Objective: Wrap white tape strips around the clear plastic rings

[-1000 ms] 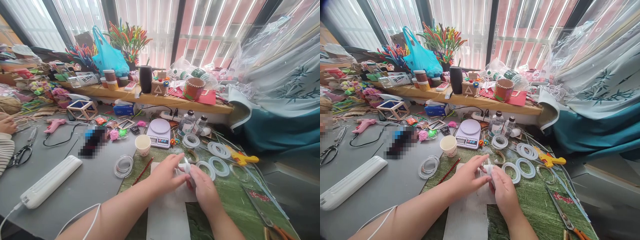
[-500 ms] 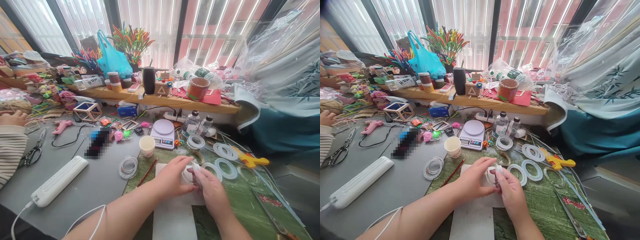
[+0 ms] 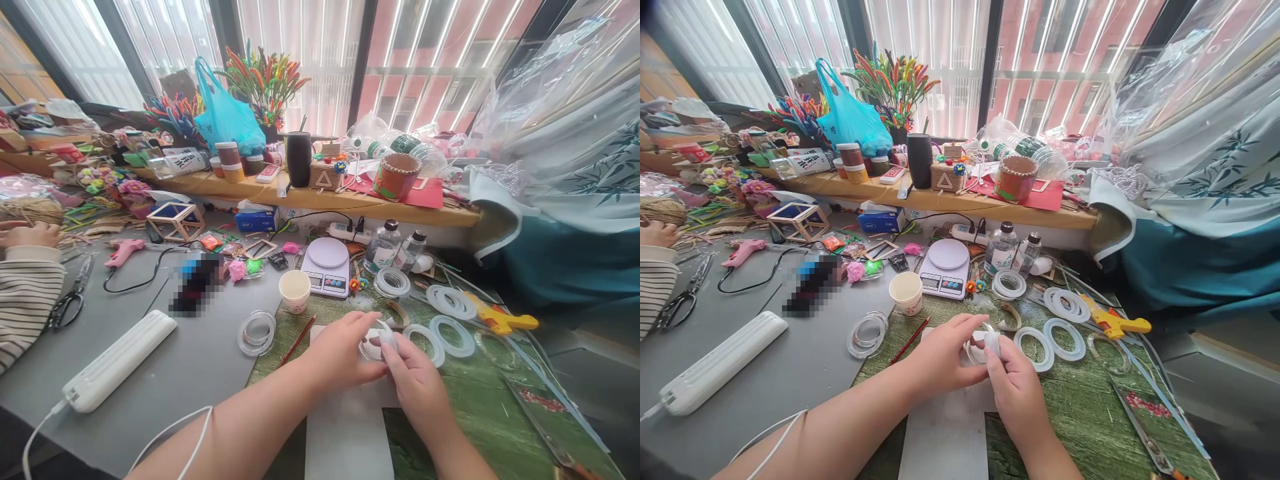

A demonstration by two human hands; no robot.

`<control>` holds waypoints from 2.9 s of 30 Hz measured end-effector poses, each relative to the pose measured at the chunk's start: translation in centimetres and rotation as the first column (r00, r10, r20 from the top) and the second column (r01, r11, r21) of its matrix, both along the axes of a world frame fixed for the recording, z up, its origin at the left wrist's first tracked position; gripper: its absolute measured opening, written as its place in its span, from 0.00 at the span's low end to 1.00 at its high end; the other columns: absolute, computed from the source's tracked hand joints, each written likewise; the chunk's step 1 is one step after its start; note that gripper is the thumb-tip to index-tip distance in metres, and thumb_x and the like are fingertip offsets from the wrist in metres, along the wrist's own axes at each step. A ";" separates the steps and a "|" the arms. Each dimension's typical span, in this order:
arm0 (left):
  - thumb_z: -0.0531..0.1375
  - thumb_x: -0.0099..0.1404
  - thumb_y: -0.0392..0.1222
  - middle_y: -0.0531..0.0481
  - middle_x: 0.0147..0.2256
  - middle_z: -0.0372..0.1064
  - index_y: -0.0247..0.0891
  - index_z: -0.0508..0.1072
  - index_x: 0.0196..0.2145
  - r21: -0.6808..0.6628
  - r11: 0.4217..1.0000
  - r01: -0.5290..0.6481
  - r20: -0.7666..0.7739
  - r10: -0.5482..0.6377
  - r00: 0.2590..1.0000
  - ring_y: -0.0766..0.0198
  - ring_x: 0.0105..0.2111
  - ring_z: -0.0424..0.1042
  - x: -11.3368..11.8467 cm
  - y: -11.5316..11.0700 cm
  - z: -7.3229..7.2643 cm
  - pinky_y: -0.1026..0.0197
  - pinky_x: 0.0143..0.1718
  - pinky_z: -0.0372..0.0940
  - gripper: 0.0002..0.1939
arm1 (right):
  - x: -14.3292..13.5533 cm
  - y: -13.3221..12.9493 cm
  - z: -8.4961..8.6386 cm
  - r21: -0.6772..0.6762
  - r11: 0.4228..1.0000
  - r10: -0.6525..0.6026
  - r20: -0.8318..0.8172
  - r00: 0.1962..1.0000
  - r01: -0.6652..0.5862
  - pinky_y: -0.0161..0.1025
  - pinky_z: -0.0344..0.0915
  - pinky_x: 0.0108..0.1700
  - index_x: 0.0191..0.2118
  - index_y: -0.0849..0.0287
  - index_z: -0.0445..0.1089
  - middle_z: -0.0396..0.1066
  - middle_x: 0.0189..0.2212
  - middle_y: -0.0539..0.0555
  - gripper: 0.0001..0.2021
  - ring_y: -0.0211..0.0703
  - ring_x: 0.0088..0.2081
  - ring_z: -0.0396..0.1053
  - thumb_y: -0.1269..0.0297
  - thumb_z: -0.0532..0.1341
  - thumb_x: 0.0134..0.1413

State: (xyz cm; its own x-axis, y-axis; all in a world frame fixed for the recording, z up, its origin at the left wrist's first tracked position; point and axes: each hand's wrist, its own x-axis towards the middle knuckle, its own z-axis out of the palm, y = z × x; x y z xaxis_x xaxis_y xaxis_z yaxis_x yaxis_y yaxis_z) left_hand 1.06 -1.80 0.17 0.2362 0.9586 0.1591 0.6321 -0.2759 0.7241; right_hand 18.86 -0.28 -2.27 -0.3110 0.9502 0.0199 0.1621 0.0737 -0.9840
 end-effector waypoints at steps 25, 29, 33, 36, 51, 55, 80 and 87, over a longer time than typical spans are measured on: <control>0.69 0.61 0.37 0.40 0.59 0.70 0.44 0.62 0.64 0.176 0.984 0.041 -0.219 -0.002 0.976 0.46 0.57 0.72 0.1 0.4 -0.4 0.45 0.56 0.70 0.36 | -0.6 1.0 0.4 0.017 1.000 -0.004 -0.107 0.994 0.006 0.40 0.66 0.41 0.36 0.59 0.75 0.72 0.32 0.54 0.19 0.47 0.35 0.67 0.48 0.57 0.66; 0.68 0.63 0.42 0.38 0.58 0.71 0.43 0.64 0.63 0.168 0.986 -0.026 -0.183 0.057 0.981 0.44 0.57 0.72 0.2 0.7 -0.6 0.43 0.56 0.70 0.33 | -1.0 0.9 0.6 0.026 0.999 -0.025 -0.090 0.996 0.028 0.43 0.67 0.46 0.41 0.59 0.76 0.73 0.36 0.56 0.20 0.48 0.40 0.69 0.47 0.56 0.68; 0.67 0.64 0.37 0.42 0.63 0.66 0.48 0.60 0.66 0.205 0.977 0.055 -0.181 -0.017 0.983 0.48 0.61 0.69 0.2 0.6 -0.4 0.45 0.60 0.67 0.36 | -0.9 0.8 1.0 -0.014 1.000 -0.027 -0.103 0.994 0.026 0.44 0.68 0.45 0.46 0.58 0.77 0.73 0.35 0.55 0.22 0.51 0.41 0.70 0.44 0.56 0.67; 0.68 0.62 0.35 0.44 0.63 0.66 0.51 0.62 0.65 0.207 0.972 0.110 -0.186 -0.071 0.980 0.48 0.60 0.70 0.1 0.4 -0.1 0.45 0.59 0.68 0.37 | -0.8 0.8 1.1 -0.014 1.000 -0.001 -0.115 0.993 0.000 0.44 0.68 0.44 0.46 0.58 0.77 0.73 0.32 0.55 0.23 0.52 0.41 0.70 0.43 0.57 0.66; 0.70 0.62 0.44 0.43 0.60 0.69 0.47 0.61 0.67 0.075 0.997 -0.008 -0.070 0.013 0.997 0.48 0.59 0.71 -0.1 0.5 -0.4 0.47 0.58 0.68 0.38 | -0.3 0.7 0.1 -0.193 0.981 -0.035 -0.199 0.979 -0.004 0.35 0.57 0.26 0.43 0.59 0.78 0.67 0.27 0.51 0.24 0.39 0.25 0.58 0.42 0.58 0.64; 0.69 0.63 0.46 0.42 0.59 0.70 0.46 0.62 0.67 0.080 0.996 -0.029 -0.060 0.034 0.998 0.48 0.58 0.71 -0.2 0.6 -0.3 0.47 0.58 0.69 0.37 | -0.2 0.8 0.0 -0.175 0.984 0.001 -0.169 0.986 -0.031 0.35 0.58 0.26 0.44 0.59 0.78 0.67 0.30 0.52 0.24 0.39 0.25 0.59 0.42 0.57 0.64; 0.67 0.63 0.47 0.43 0.58 0.73 0.46 0.67 0.65 0.107 0.990 -0.090 -0.101 0.100 0.990 0.46 0.56 0.74 -0.1 1.1 -0.5 0.48 0.54 0.72 0.33 | -0.6 1.1 0.4 -0.005 1.000 -0.012 -0.108 0.994 0.011 0.38 0.64 0.32 0.44 0.55 0.80 0.68 0.33 0.54 0.24 0.45 0.32 0.64 0.43 0.54 0.67; 0.66 0.65 0.47 0.44 0.56 0.74 0.47 0.67 0.65 0.077 0.983 -0.169 -0.089 0.175 0.980 0.50 0.50 0.78 -0.2 1.1 -0.7 0.52 0.49 0.74 0.31 | -0.7 1.2 0.3 0.007 0.999 0.045 -0.131 0.990 -0.045 0.38 0.62 0.30 0.46 0.53 0.81 0.68 0.35 0.53 0.23 0.42 0.29 0.62 0.46 0.53 0.70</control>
